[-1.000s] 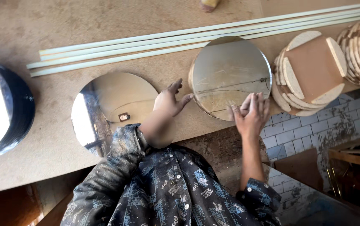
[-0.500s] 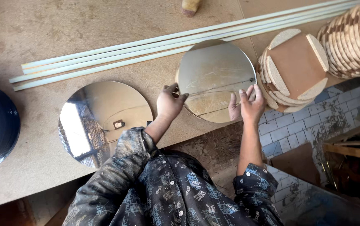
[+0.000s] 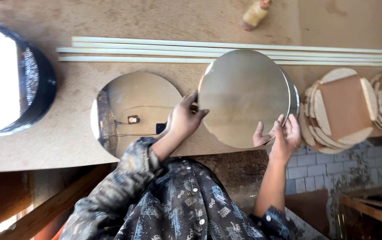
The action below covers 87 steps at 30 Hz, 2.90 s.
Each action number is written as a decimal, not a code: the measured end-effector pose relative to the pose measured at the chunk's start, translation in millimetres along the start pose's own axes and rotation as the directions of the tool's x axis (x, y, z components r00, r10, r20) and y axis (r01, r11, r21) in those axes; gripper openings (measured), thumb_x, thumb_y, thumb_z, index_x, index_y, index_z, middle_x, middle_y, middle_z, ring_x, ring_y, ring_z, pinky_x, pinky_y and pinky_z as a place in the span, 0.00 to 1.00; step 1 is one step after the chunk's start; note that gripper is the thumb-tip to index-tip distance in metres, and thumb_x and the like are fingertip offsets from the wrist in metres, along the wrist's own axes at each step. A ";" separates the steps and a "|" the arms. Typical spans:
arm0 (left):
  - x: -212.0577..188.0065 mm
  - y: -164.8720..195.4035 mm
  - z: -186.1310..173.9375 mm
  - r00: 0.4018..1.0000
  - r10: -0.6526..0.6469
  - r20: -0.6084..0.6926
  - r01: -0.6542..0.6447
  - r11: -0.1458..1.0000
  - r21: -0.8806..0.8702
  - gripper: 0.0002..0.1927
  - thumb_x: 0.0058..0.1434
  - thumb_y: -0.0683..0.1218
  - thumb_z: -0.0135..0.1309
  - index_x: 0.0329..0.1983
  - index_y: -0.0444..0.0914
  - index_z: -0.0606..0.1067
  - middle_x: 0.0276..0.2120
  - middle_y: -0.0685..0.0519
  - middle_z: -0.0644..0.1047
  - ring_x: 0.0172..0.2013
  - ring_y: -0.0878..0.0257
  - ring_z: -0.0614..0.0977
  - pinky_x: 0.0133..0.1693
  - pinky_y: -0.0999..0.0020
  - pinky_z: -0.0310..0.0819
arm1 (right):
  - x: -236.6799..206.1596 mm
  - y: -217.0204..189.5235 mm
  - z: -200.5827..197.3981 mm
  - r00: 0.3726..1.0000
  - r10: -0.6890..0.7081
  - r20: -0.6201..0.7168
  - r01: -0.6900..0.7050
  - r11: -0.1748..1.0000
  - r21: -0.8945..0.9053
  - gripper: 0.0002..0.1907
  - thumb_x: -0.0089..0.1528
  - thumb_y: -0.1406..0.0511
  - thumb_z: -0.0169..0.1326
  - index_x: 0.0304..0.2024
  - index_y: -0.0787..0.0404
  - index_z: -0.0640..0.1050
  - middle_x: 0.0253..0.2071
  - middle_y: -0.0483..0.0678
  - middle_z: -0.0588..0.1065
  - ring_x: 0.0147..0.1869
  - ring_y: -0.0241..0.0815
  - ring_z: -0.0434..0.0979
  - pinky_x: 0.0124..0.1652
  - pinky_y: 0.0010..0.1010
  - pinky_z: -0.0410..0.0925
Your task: The person squeezes glue from a bottle onto round wooden backboards, then lifts round mirror discs, places each onto a glued board, and presses it down, setting assembled mirrors aside on the workbench.
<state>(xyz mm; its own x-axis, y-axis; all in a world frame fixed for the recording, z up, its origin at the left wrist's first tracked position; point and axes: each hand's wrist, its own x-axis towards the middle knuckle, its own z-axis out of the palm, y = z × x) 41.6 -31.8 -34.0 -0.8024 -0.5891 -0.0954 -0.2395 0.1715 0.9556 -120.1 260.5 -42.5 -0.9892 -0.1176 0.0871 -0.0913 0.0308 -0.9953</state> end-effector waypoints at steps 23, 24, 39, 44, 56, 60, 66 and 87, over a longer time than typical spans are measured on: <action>-131.9 -96.4 -224.1 0.880 -0.190 -0.436 0.346 0.884 0.314 0.32 0.52 0.44 0.64 0.62 0.39 0.74 0.46 0.47 0.76 0.41 0.57 0.82 0.41 0.60 0.78 | -132.4 27.5 189.0 0.735 0.246 0.631 -0.130 0.966 -0.225 0.41 0.63 0.58 0.61 0.72 0.70 0.61 0.67 0.59 0.69 0.66 0.47 0.72 0.64 0.39 0.66; -134.9 -97.5 -225.4 0.877 -0.190 -0.442 0.348 0.885 0.310 0.31 0.53 0.44 0.64 0.62 0.39 0.74 0.47 0.48 0.75 0.41 0.57 0.82 0.41 0.60 0.77 | -130.6 28.9 189.3 0.754 0.290 0.590 -0.057 0.923 -0.381 0.41 0.63 0.58 0.61 0.73 0.68 0.61 0.66 0.57 0.71 0.64 0.46 0.74 0.59 0.38 0.69; -158.0 -120.1 -204.5 0.837 -0.217 -0.503 0.343 0.923 0.173 0.35 0.53 0.43 0.63 0.66 0.34 0.70 0.47 0.47 0.75 0.43 0.54 0.82 0.45 0.60 0.77 | -125.2 29.0 228.5 0.737 -0.049 0.674 0.556 0.612 -0.563 0.26 0.59 0.56 0.69 0.50 0.66 0.77 0.43 0.51 0.71 0.45 0.46 0.75 0.45 0.40 0.70; -158.3 -116.6 -206.7 0.854 -0.175 -0.490 0.318 0.921 0.224 0.35 0.53 0.43 0.64 0.65 0.31 0.69 0.49 0.45 0.74 0.45 0.54 0.82 0.46 0.61 0.78 | -124.2 32.3 230.4 0.726 -0.071 0.684 0.582 0.592 -0.557 0.32 0.60 0.50 0.69 0.54 0.67 0.76 0.46 0.51 0.72 0.49 0.48 0.75 0.47 0.42 0.70; -46.9 -104.3 -229.3 0.929 0.227 -0.293 -0.009 0.804 0.594 0.37 0.58 0.52 0.69 0.64 0.31 0.70 0.56 0.42 0.72 0.56 0.43 0.71 0.58 0.51 0.66 | -179.7 15.8 199.1 0.261 -0.199 0.945 0.934 0.300 -0.194 0.51 0.53 0.32 0.56 0.69 0.53 0.69 0.67 0.58 0.67 0.72 0.63 0.61 0.64 0.63 0.62; 35.0 -91.6 -201.2 0.978 0.206 -0.046 -0.112 0.693 0.712 0.28 0.54 0.52 0.68 0.54 0.36 0.75 0.52 0.45 0.74 0.56 0.47 0.72 0.56 0.51 0.66 | -192.2 8.1 211.1 0.163 -0.178 0.971 0.948 0.303 -0.104 0.31 0.54 0.39 0.63 0.55 0.41 0.81 0.66 0.50 0.71 0.72 0.55 0.62 0.66 0.57 0.57; 70.0 -82.1 -174.1 0.972 0.209 0.104 -0.217 0.638 0.739 0.26 0.52 0.53 0.68 0.51 0.37 0.76 0.49 0.46 0.75 0.56 0.48 0.71 0.55 0.52 0.65 | -187.0 -9.2 219.3 0.189 -0.158 0.969 0.901 0.421 -0.108 0.25 0.53 0.46 0.67 0.50 0.45 0.84 0.65 0.47 0.72 0.72 0.53 0.63 0.68 0.55 0.56; -51.3 -133.7 -258.2 0.896 0.188 -0.403 -0.073 0.956 0.285 0.28 0.74 0.49 0.55 0.73 0.33 0.66 0.65 0.38 0.73 0.63 0.41 0.78 0.64 0.55 0.73 | -105.2 52.2 213.7 0.773 -0.031 0.633 0.095 0.993 -0.068 0.53 0.69 0.42 0.57 0.81 0.63 0.47 0.83 0.62 0.49 0.85 0.54 0.50 0.81 0.48 0.51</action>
<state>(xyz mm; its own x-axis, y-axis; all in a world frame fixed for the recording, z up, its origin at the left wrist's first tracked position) 256.0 -228.4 -84.9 -0.5434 -0.8136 0.2068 -0.3264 0.4316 0.8409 3.6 62.4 -112.5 -0.6896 -0.7206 0.0718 -0.1926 0.0870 -0.9774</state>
